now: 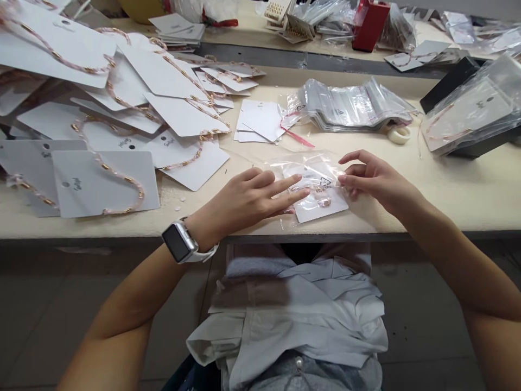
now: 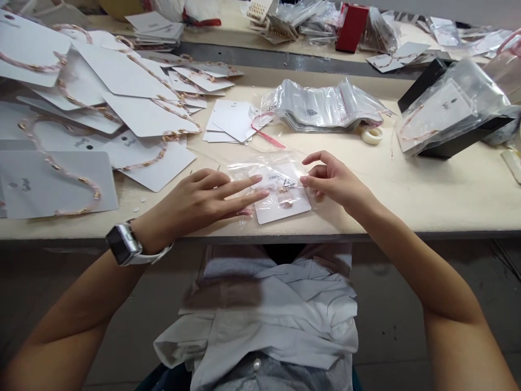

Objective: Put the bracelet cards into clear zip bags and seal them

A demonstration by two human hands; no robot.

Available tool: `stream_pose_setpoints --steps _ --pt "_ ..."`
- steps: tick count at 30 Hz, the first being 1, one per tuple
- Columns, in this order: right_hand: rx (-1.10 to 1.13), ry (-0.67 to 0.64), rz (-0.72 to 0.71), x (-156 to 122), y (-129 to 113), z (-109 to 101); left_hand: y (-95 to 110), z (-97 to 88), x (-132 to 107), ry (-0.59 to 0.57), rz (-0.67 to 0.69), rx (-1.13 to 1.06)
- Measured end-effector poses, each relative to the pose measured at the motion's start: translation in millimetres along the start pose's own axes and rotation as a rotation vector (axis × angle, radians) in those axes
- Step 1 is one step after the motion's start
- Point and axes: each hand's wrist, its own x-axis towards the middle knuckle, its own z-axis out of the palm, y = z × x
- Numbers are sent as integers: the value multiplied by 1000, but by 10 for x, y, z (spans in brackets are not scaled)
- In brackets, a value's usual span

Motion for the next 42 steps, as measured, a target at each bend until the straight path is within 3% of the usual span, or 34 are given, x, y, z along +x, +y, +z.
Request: stream_pose_setpoints --steps 3,7,14,28,33,42 --pt "-17 36 -9 -15 -5 22 16 -15 -14 -59 -60 -109" --pt "-3 37 -18 -14 -22 36 2 -9 -46 -34 -115 -201" --pt "1 32 -23 -25 -6 29 -61 23 -17 -33 9 -270" --pt "-139 71 -50 -30 70 71 -92 55 -25 -97 33 -277" --pt "-254 71 -57 -23 88 92 -135 74 -53 -130 71 -249" --pt "-590 161 -185 -99 80 209 -137 14 -143 -224 64 -435"
